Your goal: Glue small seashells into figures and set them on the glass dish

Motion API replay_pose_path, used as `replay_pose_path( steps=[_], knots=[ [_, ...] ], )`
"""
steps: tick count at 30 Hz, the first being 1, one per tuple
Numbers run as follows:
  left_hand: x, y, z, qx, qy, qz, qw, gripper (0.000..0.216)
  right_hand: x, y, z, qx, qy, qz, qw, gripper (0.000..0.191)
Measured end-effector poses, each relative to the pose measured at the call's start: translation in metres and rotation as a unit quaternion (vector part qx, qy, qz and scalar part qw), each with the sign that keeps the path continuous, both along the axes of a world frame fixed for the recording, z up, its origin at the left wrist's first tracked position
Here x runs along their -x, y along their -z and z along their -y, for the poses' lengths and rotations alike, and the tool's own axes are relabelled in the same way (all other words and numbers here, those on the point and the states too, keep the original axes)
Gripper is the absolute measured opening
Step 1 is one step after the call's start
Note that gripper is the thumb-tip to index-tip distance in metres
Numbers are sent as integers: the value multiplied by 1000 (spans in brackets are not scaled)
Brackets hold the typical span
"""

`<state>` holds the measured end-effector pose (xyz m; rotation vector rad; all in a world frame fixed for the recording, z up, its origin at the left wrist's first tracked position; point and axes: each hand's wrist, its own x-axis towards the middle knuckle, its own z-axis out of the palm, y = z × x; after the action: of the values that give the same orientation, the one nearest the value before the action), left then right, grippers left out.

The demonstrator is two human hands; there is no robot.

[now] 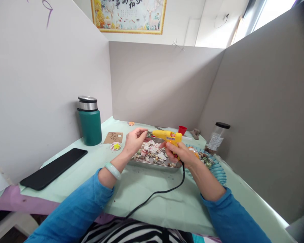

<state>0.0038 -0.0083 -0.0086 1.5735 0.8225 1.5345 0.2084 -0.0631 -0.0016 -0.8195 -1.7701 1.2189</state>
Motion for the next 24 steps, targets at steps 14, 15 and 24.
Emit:
replay_pose_path(
  steps=[14,15,24],
  knots=[
    [0,1,-3,-9,-23,-13,1000,25,2,3,-2,23,-9,-27,999,36],
    [0,2,-4,-14,-27,-17,999,25,2,4,-2,25,-8,-29,999,37],
    [0,3,-5,-3,-16,0,1000,25,3,6,-4,41,-15,-48,998,39]
  ],
)
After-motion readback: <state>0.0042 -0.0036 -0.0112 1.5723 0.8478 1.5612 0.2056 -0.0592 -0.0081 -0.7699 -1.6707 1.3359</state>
